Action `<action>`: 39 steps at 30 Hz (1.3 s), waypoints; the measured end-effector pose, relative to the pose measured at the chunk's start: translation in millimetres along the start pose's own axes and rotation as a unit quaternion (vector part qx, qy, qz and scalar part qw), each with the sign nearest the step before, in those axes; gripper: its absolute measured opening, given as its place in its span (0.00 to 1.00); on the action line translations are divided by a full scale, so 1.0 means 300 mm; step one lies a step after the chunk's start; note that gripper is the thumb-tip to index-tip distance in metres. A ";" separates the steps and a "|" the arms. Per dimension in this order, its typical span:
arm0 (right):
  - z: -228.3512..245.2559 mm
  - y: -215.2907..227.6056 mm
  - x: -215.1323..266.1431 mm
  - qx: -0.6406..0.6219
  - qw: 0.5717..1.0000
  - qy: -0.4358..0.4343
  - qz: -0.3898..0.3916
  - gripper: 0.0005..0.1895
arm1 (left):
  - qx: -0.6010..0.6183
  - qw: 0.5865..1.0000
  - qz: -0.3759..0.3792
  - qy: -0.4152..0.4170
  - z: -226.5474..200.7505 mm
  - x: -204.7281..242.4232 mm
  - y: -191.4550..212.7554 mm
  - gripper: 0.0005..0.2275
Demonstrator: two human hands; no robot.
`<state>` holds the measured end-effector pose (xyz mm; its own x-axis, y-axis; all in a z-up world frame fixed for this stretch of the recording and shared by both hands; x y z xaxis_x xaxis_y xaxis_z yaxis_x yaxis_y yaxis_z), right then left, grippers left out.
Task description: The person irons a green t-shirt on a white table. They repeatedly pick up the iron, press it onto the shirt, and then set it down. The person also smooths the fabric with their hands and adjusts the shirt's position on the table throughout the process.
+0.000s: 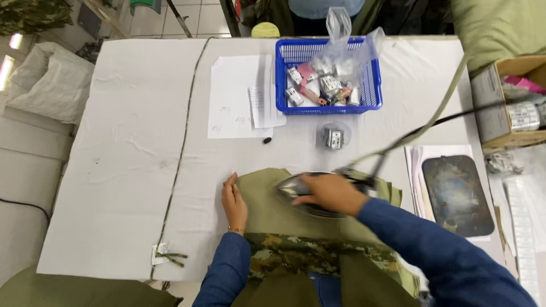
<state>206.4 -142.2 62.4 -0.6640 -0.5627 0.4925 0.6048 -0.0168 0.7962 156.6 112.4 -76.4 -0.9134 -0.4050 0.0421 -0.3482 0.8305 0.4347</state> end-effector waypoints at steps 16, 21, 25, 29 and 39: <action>-0.859 -0.184 0.662 -0.135 0.825 -0.506 -0.214 0.37 | -0.246 0.959 -0.003 -0.140 -0.185 0.157 -0.014 0.15; -0.131 -0.364 0.375 -0.125 0.974 -0.118 -0.145 0.13 | -0.120 0.939 0.202 -0.252 -0.336 0.359 -0.074 0.11; -0.066 -0.722 0.287 -0.107 0.981 0.121 -0.111 0.11 | -0.142 0.903 0.336 -0.225 -0.306 0.505 -0.139 0.12; -0.103 -0.654 0.284 -0.266 0.963 0.040 -0.025 0.04 | -0.189 0.838 0.464 -0.216 -0.272 0.597 -0.187 0.13; -0.023 -0.673 0.351 -0.185 0.977 0.088 -0.055 0.03 | -0.230 0.800 0.508 -0.221 -0.239 0.610 -0.210 0.07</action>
<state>17.4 -203.9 -48.9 -0.6671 -0.6739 0.3176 0.6741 -0.3645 0.6424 26.7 -41.5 -31.6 -0.6962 0.6497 0.3053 0.6429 0.3751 0.6678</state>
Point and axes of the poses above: each hand's wrist, its own x-axis away from the middle knuckle, its own y-axis out of the back of the hand, z = x × y, the point moved 5 cm from there along -x, towards the middle knuckle, and after that the axes turned 4 degrees about z, right-handed, at the moved point
